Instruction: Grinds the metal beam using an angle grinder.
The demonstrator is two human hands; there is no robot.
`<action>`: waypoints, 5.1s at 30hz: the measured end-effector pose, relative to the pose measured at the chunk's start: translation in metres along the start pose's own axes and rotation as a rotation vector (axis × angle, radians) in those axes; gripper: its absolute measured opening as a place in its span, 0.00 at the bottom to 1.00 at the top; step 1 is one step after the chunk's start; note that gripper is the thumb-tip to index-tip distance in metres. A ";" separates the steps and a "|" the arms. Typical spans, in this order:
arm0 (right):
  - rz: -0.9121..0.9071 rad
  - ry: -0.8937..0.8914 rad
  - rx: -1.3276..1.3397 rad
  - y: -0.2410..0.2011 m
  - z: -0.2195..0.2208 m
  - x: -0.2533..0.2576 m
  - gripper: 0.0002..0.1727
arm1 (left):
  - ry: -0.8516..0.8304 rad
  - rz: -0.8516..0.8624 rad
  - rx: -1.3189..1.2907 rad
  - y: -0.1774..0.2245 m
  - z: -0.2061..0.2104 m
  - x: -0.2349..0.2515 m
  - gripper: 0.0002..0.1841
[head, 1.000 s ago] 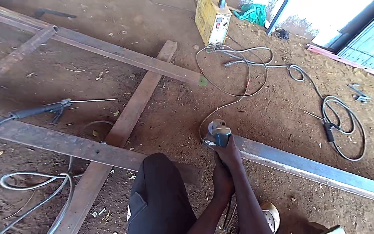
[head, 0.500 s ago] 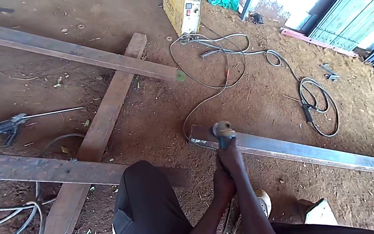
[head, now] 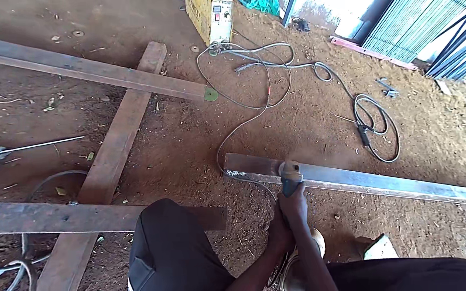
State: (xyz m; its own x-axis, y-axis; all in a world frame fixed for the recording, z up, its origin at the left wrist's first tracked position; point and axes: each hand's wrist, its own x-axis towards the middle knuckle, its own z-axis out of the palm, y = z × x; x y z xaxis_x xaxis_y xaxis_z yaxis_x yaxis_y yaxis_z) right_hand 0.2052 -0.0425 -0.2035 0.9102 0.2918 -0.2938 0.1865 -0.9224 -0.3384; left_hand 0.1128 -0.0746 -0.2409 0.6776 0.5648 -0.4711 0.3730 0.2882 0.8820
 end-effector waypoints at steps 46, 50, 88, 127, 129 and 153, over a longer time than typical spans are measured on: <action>-0.354 -0.237 -0.009 -0.073 0.035 -0.070 0.39 | 0.544 -0.053 -0.246 -0.016 -0.042 -0.027 0.23; -0.264 -0.177 -0.062 -0.056 0.025 -0.058 0.42 | 0.455 -0.028 -0.283 -0.023 -0.022 -0.031 0.25; -0.345 -0.280 -0.057 -0.086 0.021 -0.060 0.39 | 0.532 -0.161 -0.397 0.018 -0.046 -0.020 0.35; -0.144 -0.119 -0.034 -0.091 0.007 -0.024 0.40 | 0.203 -0.176 -0.205 0.041 -0.063 0.001 0.30; -0.098 -0.095 -0.096 -0.094 0.001 -0.020 0.41 | 0.175 -0.161 -0.248 0.040 -0.058 0.005 0.28; -0.216 -0.206 -0.167 -0.089 0.003 -0.070 0.38 | 0.292 -0.188 -0.470 0.032 -0.058 -0.050 0.28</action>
State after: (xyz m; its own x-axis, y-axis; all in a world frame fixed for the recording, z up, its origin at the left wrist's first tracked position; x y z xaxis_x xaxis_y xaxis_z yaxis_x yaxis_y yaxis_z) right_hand 0.1238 0.0198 -0.1559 0.7523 0.5145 -0.4115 0.4406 -0.8573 -0.2663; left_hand 0.0542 -0.0492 -0.1887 0.3997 0.6411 -0.6551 0.1037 0.6785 0.7273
